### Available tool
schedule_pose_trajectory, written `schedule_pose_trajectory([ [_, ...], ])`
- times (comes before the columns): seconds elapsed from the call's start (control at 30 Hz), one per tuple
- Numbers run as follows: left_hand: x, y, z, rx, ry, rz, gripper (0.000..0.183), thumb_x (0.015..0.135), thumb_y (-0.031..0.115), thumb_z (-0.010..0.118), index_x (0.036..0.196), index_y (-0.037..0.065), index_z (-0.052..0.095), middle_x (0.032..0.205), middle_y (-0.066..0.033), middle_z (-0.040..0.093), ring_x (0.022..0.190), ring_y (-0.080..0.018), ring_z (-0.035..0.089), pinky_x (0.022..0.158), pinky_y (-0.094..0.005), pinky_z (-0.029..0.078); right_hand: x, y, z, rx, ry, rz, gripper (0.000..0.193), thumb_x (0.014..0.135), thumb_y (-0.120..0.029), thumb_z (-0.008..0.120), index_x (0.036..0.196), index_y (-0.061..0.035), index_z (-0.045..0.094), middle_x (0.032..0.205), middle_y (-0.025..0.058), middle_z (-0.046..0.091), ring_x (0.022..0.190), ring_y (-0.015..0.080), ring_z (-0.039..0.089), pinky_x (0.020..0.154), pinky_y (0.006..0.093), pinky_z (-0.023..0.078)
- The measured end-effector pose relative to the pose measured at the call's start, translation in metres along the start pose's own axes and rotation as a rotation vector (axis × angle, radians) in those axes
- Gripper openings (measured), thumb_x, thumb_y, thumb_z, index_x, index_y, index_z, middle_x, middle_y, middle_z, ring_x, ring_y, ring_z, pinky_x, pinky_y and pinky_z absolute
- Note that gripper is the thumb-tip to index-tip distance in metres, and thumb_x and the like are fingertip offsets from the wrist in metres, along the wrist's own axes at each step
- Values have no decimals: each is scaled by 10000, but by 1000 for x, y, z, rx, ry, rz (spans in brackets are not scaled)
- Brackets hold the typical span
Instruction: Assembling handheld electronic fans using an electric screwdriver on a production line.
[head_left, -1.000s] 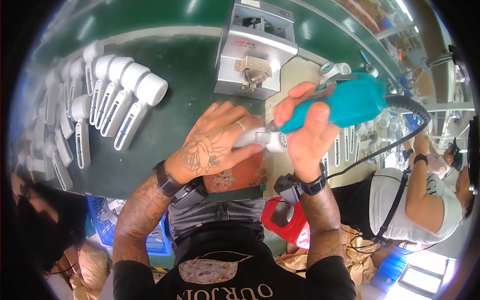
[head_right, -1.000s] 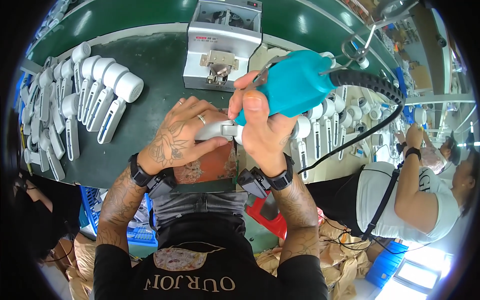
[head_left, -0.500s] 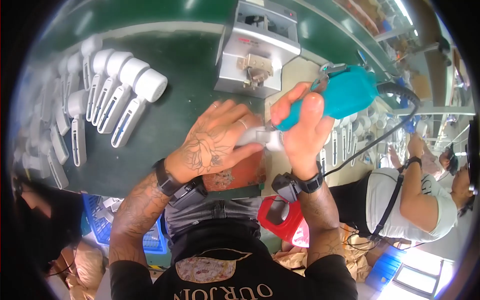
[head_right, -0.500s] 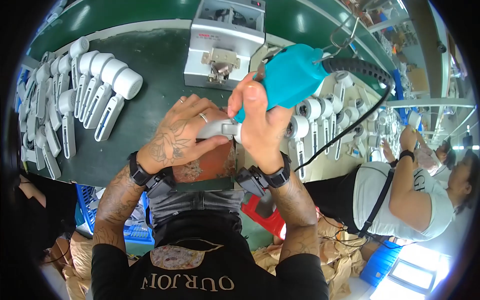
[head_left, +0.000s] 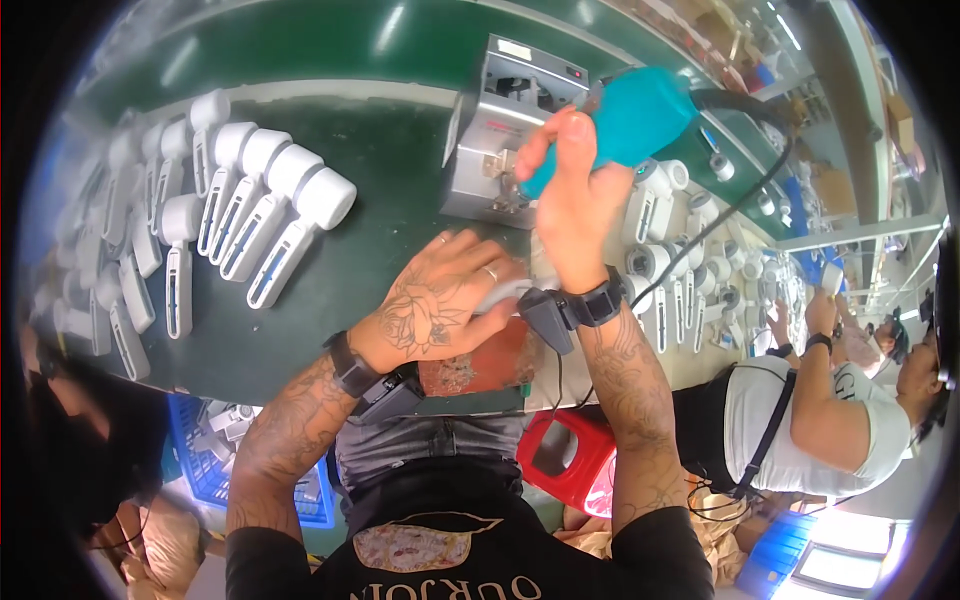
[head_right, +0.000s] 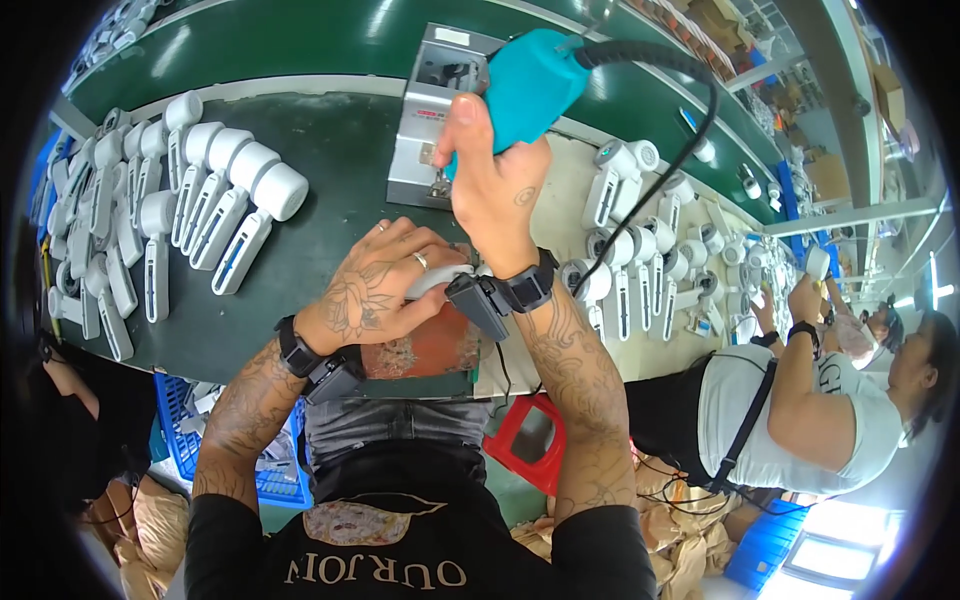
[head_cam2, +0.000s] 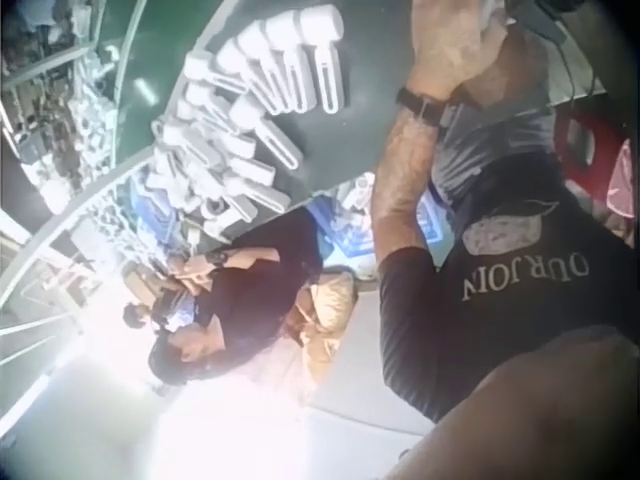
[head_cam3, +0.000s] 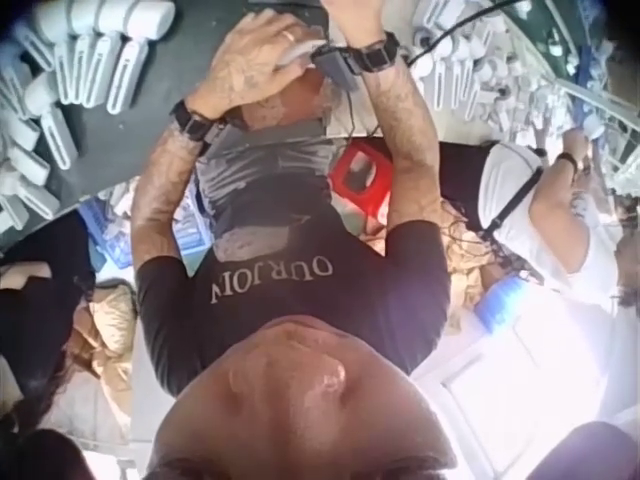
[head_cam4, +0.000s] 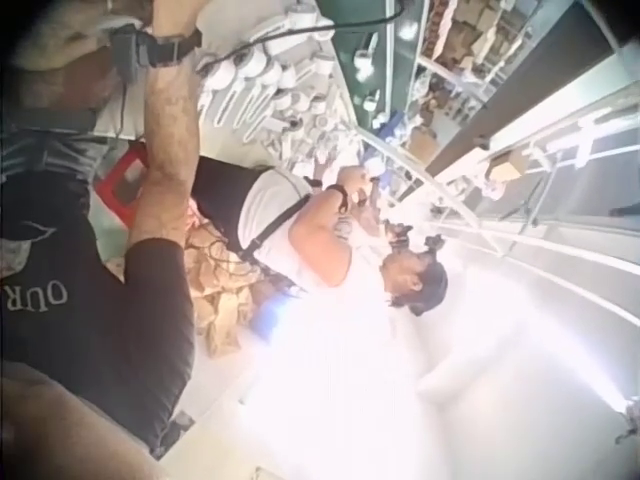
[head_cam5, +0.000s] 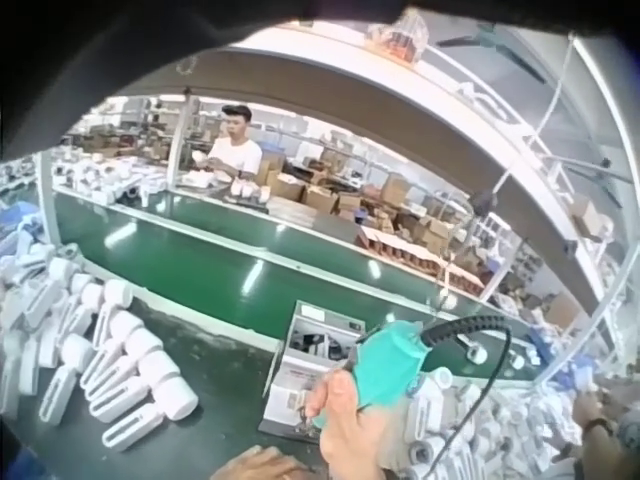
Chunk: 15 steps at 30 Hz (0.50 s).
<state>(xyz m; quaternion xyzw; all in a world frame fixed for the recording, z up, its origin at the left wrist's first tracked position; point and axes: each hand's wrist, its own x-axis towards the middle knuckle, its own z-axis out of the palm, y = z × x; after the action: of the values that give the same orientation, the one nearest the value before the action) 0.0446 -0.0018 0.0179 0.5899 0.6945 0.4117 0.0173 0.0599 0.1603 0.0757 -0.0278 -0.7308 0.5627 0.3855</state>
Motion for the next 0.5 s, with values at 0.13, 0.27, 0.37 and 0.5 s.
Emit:
schedule_pose_trajectory([
  [0.13,-4,-4,-8,-6,-61,-70,320,845,201,645,1148,97,643,1046,-78,604,981,-298,549,879,-436,440,-22,-27,2,3,4,133,384,1031,-378,509,1036,4,557,672,69,559,591,171,559,562,308,452],
  [0.27,3,-1,-5,4,-53,-47,317,872,229,646,1161,102,631,1077,-92,571,1022,-307,541,919,-440,426,-61,-51,-34,265,41,151,670,916,-663,525,1069,-11,513,643,62,511,552,195,497,547,332,420],
  [0.37,8,-1,-12,-92,-176,-123,310,891,224,639,1175,98,629,1105,-98,567,1060,-313,538,977,-460,404,-76,-61,-38,145,27,201,757,871,-734,518,1086,-10,483,629,60,496,537,186,472,542,334,410],
  [0.5,5,-2,-10,-115,-177,-140,329,898,219,646,1201,91,635,1102,-89,580,1051,-308,534,989,-455,389,-83,-54,-41,121,27,222,763,871,-719,537,1085,10,474,639,83,516,552,203,499,553,344,431],
])
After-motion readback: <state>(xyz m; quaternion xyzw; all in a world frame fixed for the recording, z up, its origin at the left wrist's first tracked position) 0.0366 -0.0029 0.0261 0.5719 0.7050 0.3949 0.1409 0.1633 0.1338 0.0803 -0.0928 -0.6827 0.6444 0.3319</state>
